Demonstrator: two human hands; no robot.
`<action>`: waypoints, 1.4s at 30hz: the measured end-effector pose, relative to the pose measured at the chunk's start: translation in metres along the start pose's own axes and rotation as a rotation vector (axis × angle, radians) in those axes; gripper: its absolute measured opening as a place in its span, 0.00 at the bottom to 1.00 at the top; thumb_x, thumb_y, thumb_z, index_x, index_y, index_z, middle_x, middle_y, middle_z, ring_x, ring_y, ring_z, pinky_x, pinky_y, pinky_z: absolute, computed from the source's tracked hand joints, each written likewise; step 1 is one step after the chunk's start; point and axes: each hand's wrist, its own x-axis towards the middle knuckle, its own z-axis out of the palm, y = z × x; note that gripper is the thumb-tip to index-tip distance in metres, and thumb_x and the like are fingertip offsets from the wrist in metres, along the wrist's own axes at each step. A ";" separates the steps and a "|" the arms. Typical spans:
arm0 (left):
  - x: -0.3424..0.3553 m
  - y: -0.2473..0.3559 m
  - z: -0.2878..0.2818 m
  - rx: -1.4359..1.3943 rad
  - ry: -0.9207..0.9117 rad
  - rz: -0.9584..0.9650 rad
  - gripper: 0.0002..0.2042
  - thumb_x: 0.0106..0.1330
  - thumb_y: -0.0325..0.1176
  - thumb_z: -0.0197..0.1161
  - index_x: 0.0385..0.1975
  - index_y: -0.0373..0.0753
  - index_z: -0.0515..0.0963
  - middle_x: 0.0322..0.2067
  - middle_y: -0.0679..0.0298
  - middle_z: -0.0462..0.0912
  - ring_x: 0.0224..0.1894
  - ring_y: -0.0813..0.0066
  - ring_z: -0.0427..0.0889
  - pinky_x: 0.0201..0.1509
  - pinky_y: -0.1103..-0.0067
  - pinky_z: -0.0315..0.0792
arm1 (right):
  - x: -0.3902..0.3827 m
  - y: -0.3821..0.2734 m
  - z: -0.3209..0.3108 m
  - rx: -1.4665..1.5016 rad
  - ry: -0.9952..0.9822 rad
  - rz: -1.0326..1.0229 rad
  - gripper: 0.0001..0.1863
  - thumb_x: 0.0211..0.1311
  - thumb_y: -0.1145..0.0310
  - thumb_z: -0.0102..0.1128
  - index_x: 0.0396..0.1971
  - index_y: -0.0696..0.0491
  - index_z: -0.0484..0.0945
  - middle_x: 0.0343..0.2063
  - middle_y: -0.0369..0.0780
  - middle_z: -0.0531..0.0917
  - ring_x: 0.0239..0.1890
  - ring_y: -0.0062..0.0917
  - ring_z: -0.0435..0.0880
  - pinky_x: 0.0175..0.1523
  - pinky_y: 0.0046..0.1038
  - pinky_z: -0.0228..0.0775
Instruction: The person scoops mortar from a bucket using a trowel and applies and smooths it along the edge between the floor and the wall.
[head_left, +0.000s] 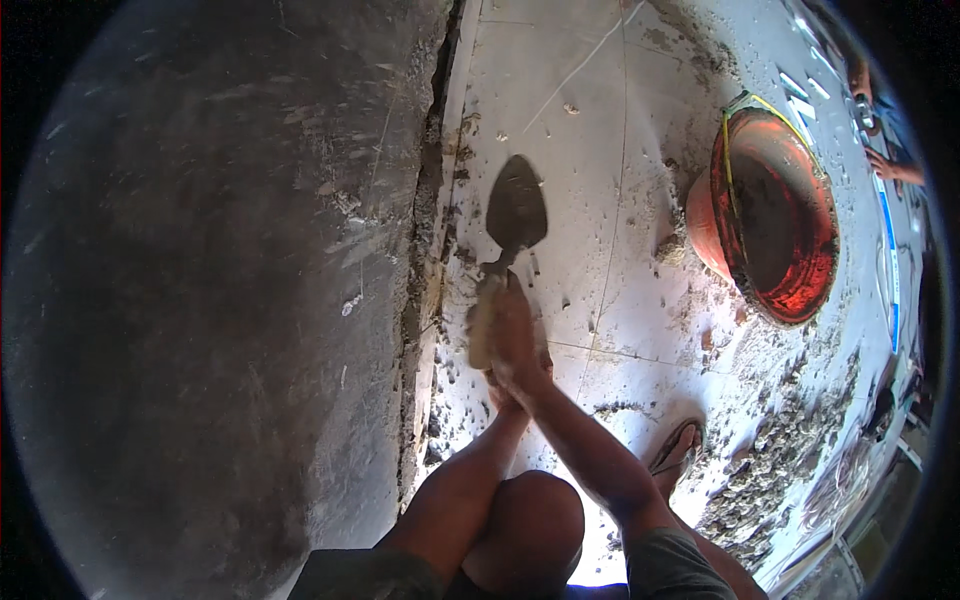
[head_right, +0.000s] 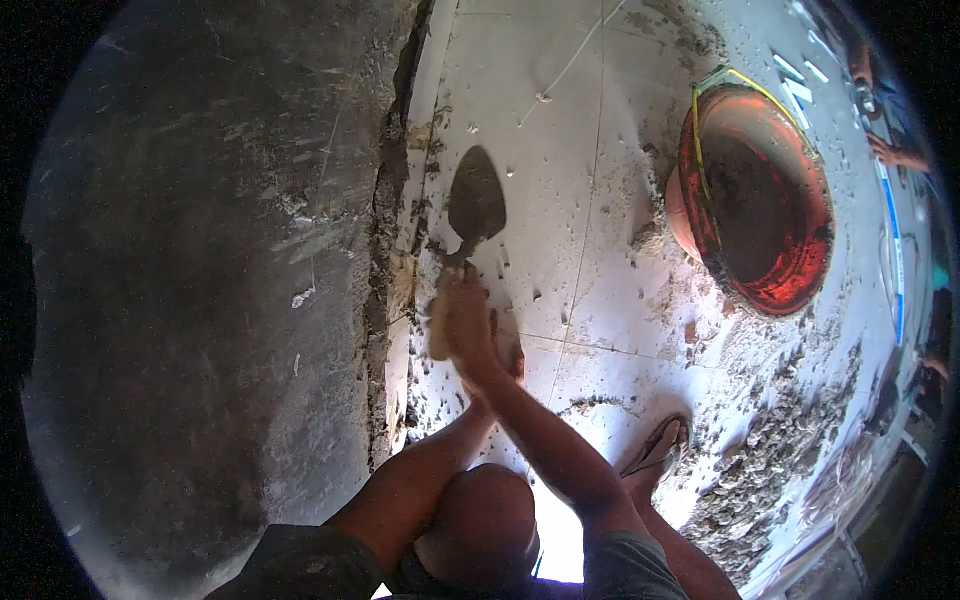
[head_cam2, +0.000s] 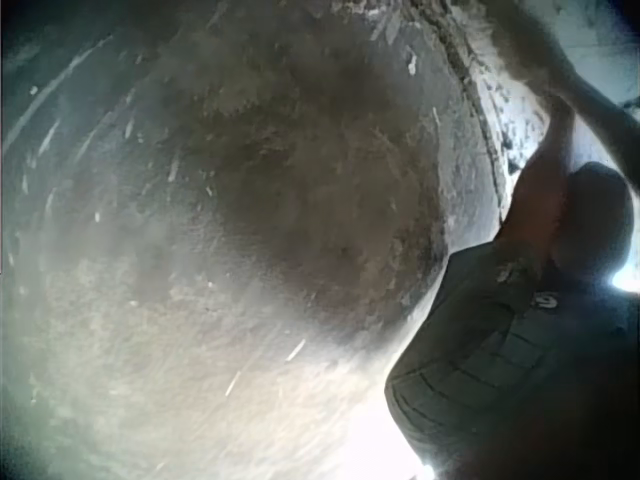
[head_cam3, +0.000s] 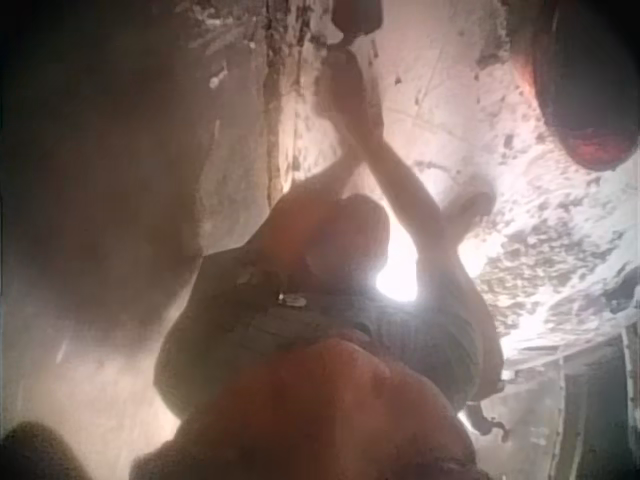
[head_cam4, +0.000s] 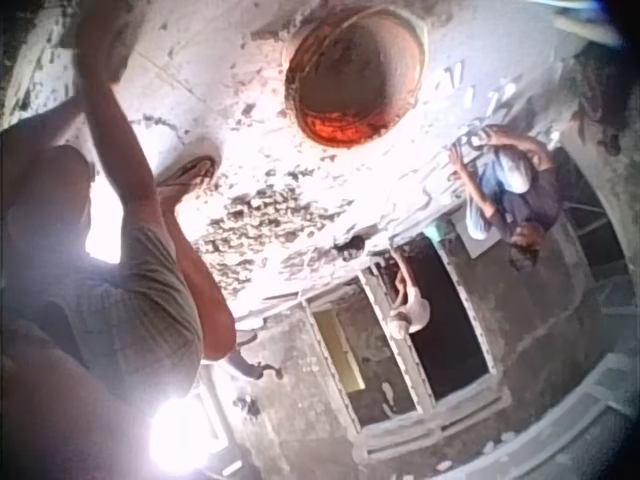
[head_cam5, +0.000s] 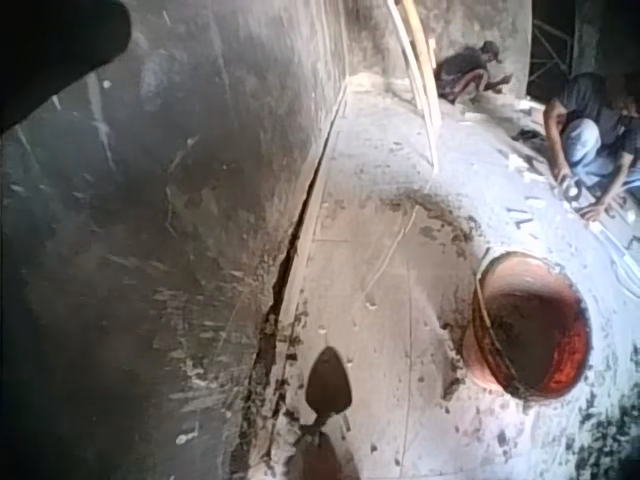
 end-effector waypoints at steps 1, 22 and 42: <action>0.000 0.004 0.002 0.046 -0.058 -0.012 0.44 0.62 0.62 0.51 0.74 0.45 0.47 0.74 0.53 0.45 0.77 0.48 0.36 0.74 0.47 0.31 | 0.009 -0.001 -0.022 -0.012 0.007 -0.011 0.14 0.72 0.61 0.50 0.51 0.49 0.67 0.32 0.35 0.76 0.25 0.21 0.77 0.28 0.24 0.74; 0.005 0.003 -0.006 -0.049 -0.037 -0.048 0.36 0.61 0.54 0.52 0.70 0.47 0.61 0.75 0.54 0.44 0.77 0.48 0.36 0.73 0.43 0.25 | 0.097 -0.097 -0.005 -1.140 -0.125 -0.308 0.21 0.73 0.51 0.47 0.46 0.55 0.75 0.28 0.35 0.78 0.21 0.16 0.74 0.26 0.22 0.69; 0.003 -0.003 -0.003 -0.003 -0.092 -0.047 0.37 0.61 0.54 0.52 0.70 0.44 0.61 0.73 0.50 0.50 0.77 0.49 0.36 0.74 0.44 0.24 | 0.046 -0.124 0.061 -0.126 -0.314 0.446 0.21 0.76 0.50 0.40 0.45 0.54 0.72 0.21 0.32 0.72 0.14 0.15 0.68 0.15 0.19 0.63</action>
